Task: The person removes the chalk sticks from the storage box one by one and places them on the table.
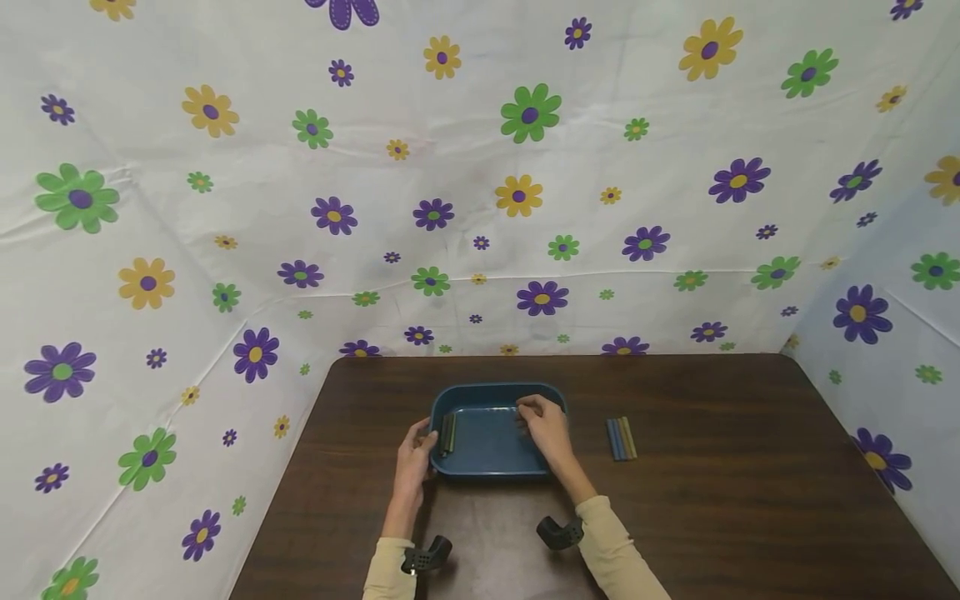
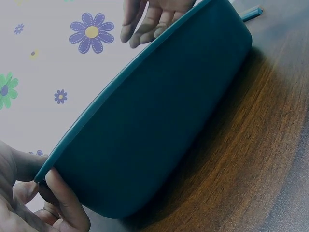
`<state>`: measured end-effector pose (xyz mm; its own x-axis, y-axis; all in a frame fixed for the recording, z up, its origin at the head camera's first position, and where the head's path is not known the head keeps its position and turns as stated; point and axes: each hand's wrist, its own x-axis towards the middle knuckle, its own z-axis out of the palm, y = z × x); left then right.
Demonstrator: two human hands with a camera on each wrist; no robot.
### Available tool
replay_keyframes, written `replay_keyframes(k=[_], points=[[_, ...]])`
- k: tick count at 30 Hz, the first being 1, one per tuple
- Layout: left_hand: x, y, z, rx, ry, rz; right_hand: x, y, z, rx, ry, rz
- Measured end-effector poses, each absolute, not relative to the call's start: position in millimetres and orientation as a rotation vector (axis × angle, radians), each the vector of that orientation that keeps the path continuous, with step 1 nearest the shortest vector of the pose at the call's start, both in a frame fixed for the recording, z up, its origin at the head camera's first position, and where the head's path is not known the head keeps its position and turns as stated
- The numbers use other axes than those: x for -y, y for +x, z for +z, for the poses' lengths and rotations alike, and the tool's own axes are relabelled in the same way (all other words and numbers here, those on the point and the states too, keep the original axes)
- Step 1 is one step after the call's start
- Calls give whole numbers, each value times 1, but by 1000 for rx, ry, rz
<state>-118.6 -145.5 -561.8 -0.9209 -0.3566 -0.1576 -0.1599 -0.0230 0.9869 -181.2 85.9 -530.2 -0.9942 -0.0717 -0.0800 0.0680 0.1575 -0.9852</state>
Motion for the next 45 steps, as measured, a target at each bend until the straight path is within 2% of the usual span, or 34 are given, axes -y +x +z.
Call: replay_keyframes(k=[14, 22, 29, 33, 35, 40, 45], points=[[143, -119, -561, 2121, 592, -2032, -61, -177, -543, -2281, -18, -1956], [138, -115, -548, 2121, 595, -2029, -47, -174, -548, -2253, -46, -1951], [142, -119, -561, 2116, 597, -2026, -31, -173, -550, -2249, -54, -1917], [140, -112, -536, 2118, 559, -2076, -23, -177, -551, -2260, -67, -1880], [140, -112, -535, 2116, 554, -2090, -20, -179, -553, -2266, -72, -1860], [144, -121, -563, 2098, 567, -2084, -13, -181, -556, -2262, -70, -1818], [144, -120, -560, 2094, 571, -2096, -8, -182, -556, -2240, -65, -1799]])
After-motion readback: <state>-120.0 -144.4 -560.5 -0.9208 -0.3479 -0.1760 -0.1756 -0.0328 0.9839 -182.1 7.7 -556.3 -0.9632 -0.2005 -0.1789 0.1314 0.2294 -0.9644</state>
